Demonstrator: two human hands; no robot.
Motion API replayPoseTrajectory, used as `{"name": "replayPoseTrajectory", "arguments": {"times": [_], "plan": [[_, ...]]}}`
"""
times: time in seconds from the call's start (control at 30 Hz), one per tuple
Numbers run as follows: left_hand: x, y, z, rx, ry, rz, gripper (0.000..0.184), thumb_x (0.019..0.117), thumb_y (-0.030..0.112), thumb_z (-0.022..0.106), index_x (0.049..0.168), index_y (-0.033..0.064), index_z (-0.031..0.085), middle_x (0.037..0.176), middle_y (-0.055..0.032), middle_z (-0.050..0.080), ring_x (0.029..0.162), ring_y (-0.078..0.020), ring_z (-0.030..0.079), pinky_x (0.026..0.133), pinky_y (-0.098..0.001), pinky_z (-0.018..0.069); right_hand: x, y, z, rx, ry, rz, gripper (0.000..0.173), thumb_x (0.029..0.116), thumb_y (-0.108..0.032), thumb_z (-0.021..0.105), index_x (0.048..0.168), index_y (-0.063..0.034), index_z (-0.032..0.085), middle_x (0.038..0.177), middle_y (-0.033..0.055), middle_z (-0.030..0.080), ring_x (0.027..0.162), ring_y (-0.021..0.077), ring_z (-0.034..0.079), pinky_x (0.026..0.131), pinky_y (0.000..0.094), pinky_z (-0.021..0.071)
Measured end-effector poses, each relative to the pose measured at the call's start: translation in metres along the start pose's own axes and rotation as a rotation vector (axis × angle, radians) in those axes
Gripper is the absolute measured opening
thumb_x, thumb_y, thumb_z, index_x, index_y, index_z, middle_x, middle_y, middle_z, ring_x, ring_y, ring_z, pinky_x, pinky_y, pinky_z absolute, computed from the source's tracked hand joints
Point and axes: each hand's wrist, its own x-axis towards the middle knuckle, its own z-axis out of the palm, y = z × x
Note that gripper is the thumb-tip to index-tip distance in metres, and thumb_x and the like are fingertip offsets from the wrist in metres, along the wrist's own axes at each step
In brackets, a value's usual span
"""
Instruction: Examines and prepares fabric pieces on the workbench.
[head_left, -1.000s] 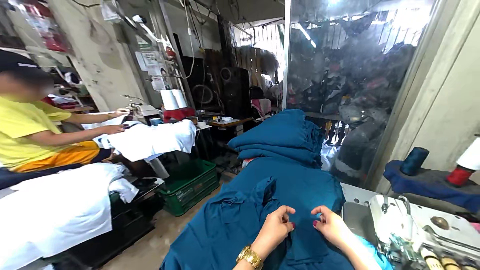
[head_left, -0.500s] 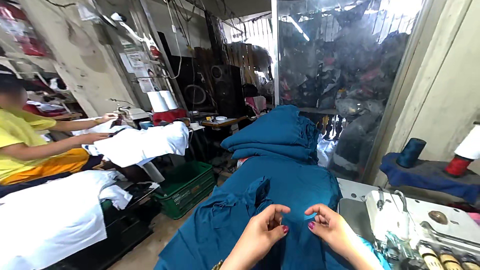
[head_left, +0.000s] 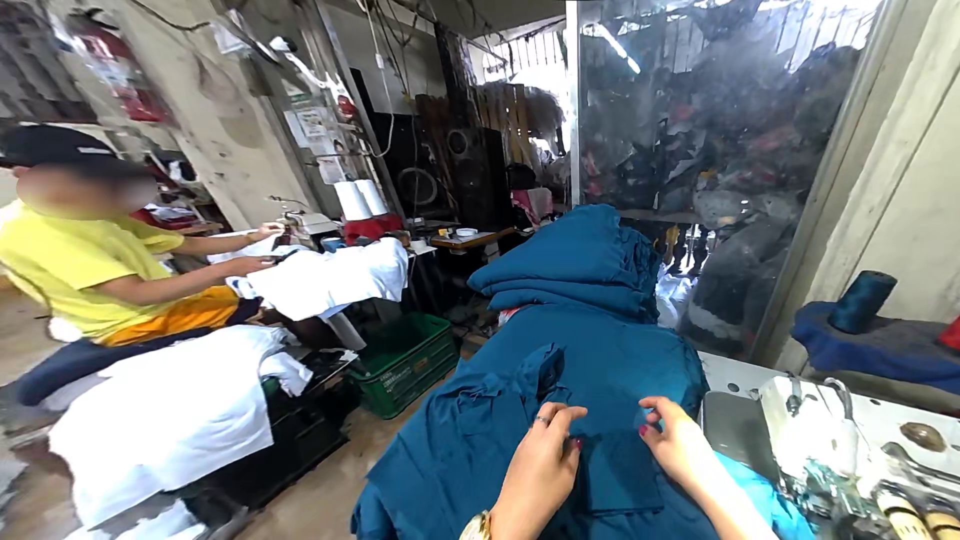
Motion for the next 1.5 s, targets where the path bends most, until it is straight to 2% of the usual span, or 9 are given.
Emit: {"name": "replayPoseTrajectory", "arguments": {"times": [0.1,0.3,0.5,0.6,0.83,1.0,1.17,1.3,1.5], "plan": [[-0.049,-0.013,-0.018,-0.016,0.213,0.116,0.024,0.0932,0.012,0.064,0.114,0.0047,0.072,0.096,-0.0083,0.071,0.080,-0.0141,0.069,0.074,-0.0309,0.0605,-0.005,0.005,0.000,0.090,0.157,-0.100,0.036,0.0992,-0.008,0.058,0.135,-0.0022,0.060,0.129,0.0191,0.063,0.107,0.0271,0.067,0.093,0.0410,0.0554],[-0.110,-0.034,-0.009,0.220,0.056,0.119,0.026,0.0914,0.016,0.070,0.115,0.0046,0.074,0.111,-0.0210,0.070,0.102,-0.0386,0.070,0.086,-0.0519,0.0589,-0.019,-0.006,0.024,0.071,0.488,-0.519,0.027,0.0951,-0.006,0.055,0.117,-0.0034,0.071,0.113,0.0136,0.071,0.085,0.0198,0.069,0.073,0.0365,0.0594],[-0.095,-0.035,-0.037,0.021,-0.008,0.079,0.019,0.0894,0.000,0.065,0.102,0.0018,0.079,0.095,-0.0162,0.076,0.090,-0.0291,0.075,0.084,-0.0457,0.0605,-0.068,-0.041,0.060,0.045,0.122,-0.704,0.024,0.0992,-0.005,0.055,0.110,-0.0057,0.076,0.113,0.0120,0.074,0.106,0.0203,0.071,0.092,0.0331,0.0582],[-0.087,-0.036,-0.044,-0.055,-0.157,-0.017,0.021,0.0901,0.001,0.063,0.107,-0.0012,0.075,0.101,-0.0183,0.074,0.096,-0.0293,0.072,0.090,-0.0450,0.0572,-0.059,-0.044,0.080,0.118,0.142,-0.743,0.023,0.0922,-0.001,0.057,0.103,-0.0065,0.077,0.106,0.0081,0.074,0.096,0.0147,0.071,0.084,0.0302,0.0604],[-0.077,-0.037,-0.045,-0.136,-0.280,-0.123,0.020,0.0895,0.009,0.069,0.105,-0.0041,0.071,0.097,-0.0204,0.070,0.091,-0.0320,0.068,0.085,-0.0482,0.0547,0.000,-0.107,0.088,0.056,-0.061,-0.502,0.029,0.0994,-0.008,0.051,0.119,-0.0067,0.073,0.117,0.0101,0.071,0.106,0.0184,0.068,0.094,0.0351,0.0551],[-0.063,-0.053,-0.069,-0.347,-0.262,-0.118,0.019,0.0958,0.017,0.068,0.103,0.0017,0.077,0.102,-0.0112,0.072,0.097,-0.0173,0.068,0.091,-0.0361,0.0542,0.010,-0.115,0.084,0.227,-0.127,-0.453,0.025,0.0996,-0.011,0.057,0.119,-0.0044,0.072,0.117,0.0104,0.071,0.107,0.0154,0.067,0.094,0.0307,0.0551],[-0.027,-0.054,-0.097,-0.340,-0.275,-0.235,0.021,0.0968,0.021,0.068,0.103,0.0017,0.074,0.091,-0.0051,0.072,0.082,-0.0090,0.065,0.080,-0.0317,0.0540,0.015,-0.103,0.075,0.237,-0.462,-0.572,0.055,0.0925,-0.025,0.068,0.140,-0.0004,0.056,0.128,0.0180,0.064,0.113,0.0244,0.064,0.096,0.0394,0.0530],[0.017,-0.039,-0.135,-0.184,-0.231,-0.214,0.020,0.0977,0.021,0.069,0.106,0.0034,0.074,0.094,-0.0054,0.071,0.086,-0.0113,0.066,0.084,-0.0344,0.0538,0.032,-0.144,0.052,0.109,-0.283,-0.501,0.030,0.1002,-0.010,0.059,0.128,-0.0030,0.065,0.104,0.0139,0.070,0.093,0.0214,0.068,0.087,0.0406,0.0555],[0.045,-0.008,-0.193,0.039,0.019,-0.008,0.012,0.0952,0.005,0.070,0.105,0.0079,0.076,0.102,-0.0057,0.073,0.089,-0.0142,0.069,0.084,-0.0367,0.0573,0.048,-0.190,0.017,0.198,0.006,-0.706,0.016,0.0986,-0.002,0.062,0.111,-0.0047,0.072,0.100,0.0073,0.073,0.088,0.0149,0.069,0.082,0.0370,0.0581]]}}
